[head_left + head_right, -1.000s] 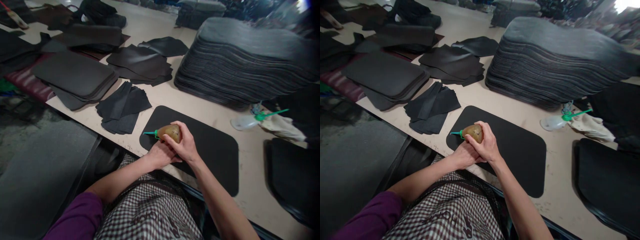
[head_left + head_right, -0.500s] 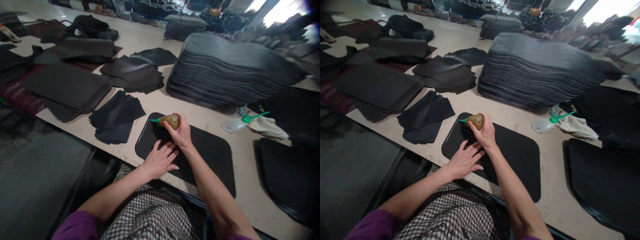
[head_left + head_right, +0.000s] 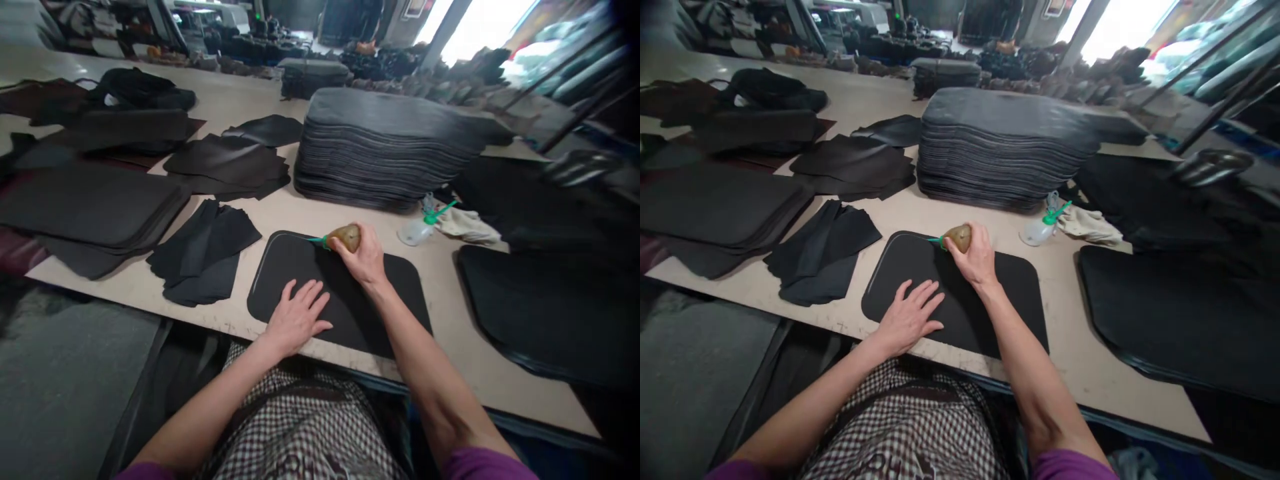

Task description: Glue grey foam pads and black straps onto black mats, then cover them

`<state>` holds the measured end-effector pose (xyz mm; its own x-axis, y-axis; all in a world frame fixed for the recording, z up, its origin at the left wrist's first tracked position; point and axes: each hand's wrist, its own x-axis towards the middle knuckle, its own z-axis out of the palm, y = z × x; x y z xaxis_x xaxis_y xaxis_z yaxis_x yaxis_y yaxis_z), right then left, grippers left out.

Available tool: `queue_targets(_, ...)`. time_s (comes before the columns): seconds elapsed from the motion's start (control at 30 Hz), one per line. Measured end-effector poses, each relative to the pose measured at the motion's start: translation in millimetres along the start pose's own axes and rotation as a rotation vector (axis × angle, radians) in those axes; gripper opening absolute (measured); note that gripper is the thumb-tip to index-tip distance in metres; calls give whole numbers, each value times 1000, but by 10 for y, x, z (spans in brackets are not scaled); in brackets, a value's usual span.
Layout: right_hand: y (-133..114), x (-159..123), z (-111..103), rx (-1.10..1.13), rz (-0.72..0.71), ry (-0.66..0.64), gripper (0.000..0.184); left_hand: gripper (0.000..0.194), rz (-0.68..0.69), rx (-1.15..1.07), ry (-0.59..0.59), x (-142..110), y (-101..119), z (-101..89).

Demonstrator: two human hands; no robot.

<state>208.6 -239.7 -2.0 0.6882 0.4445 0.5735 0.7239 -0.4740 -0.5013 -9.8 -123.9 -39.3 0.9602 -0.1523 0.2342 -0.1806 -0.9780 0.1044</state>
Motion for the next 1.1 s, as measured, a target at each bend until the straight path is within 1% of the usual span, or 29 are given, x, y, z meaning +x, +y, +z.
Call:
queue_targets(0.17,450,-230,-642,-138,90,40,60,60,-5,-2,-15,19,18,19)
queue_targets(0.33,922,-513,-1293,-254,206,137,63,57,0,-15,-11,39,30,18)
queue_targets(0.4,1061,-623,-1495,-290,258,184,63,56,13,-20,-9,48,33,17)
queue_targets(0.47,1154,-716,-1643,-306,300,215,62,56,21,-27,-6,55,37,20)
queue_targets(0.6,1219,-827,-1811,-305,337,232,59,55,17,-29,-14,61,47,36)
queue_targets(0.77,1193,-903,-1988,-331,342,219,56,56,14,-22,-27,56,58,53)
queue_targets(0.93,1118,-1076,-2251,-288,355,151,57,56,17,-14,-32,54,67,55)
queue_targets(1.1,991,-1396,-2523,-216,426,67,58,57,13,-19,-38,53,74,56)
